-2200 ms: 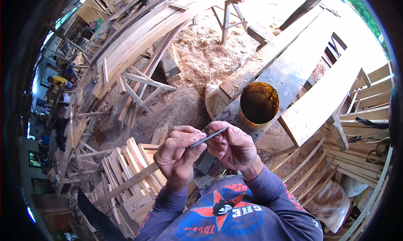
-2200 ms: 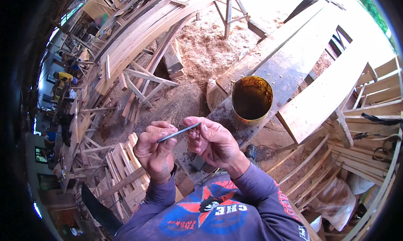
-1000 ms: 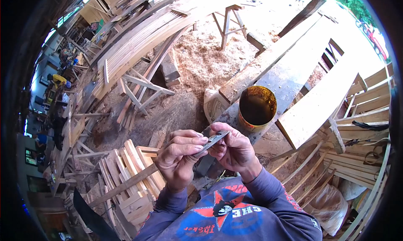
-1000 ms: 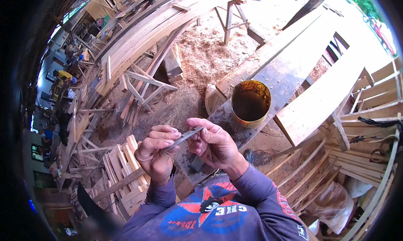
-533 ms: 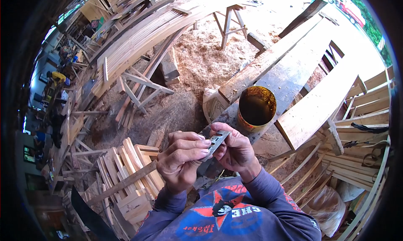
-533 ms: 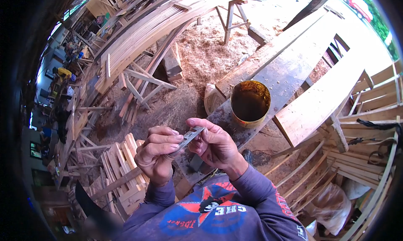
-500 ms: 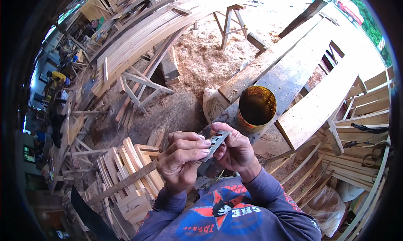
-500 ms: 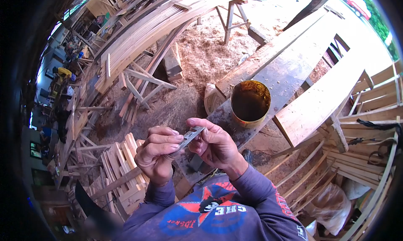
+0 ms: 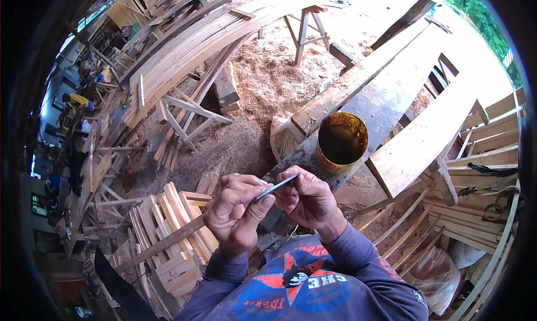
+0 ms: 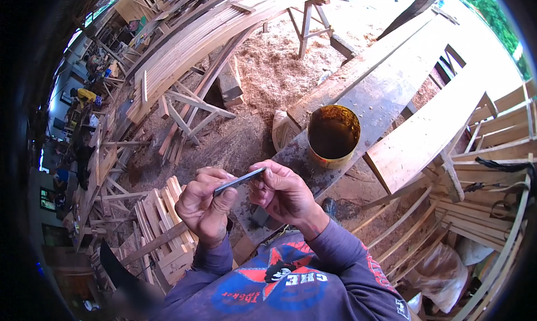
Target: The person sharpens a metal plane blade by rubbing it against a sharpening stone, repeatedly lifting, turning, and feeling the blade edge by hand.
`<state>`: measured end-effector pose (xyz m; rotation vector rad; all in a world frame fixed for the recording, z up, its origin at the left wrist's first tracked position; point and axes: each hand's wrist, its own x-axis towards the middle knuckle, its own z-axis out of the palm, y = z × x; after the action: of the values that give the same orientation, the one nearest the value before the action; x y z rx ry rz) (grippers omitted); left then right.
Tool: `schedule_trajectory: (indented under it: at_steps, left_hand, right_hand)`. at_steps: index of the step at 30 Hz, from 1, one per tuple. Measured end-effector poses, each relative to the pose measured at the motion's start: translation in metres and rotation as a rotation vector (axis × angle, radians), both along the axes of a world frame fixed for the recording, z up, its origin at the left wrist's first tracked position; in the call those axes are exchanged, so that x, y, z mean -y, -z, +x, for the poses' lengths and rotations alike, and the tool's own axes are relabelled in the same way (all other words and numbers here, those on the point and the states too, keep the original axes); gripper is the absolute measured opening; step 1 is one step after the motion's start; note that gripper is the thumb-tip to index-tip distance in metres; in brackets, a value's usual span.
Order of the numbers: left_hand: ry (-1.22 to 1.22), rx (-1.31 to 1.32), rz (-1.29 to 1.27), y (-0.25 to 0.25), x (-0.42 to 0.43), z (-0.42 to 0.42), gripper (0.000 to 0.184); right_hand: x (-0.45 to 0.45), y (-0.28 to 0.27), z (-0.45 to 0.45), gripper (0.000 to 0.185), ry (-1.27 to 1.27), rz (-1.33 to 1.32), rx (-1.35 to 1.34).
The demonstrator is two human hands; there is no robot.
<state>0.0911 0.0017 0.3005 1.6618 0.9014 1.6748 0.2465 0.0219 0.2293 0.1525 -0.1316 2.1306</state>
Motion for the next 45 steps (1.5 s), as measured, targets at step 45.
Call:
schedule_trajectory:
  at_steps: [45]
  left_hand:
    - [0.136,-0.119,-0.343,0.042,-0.032,-0.036,0.053]
  right_hand:
    - [-0.027,-0.005,0.079,0.044,0.218,0.126,1.058]
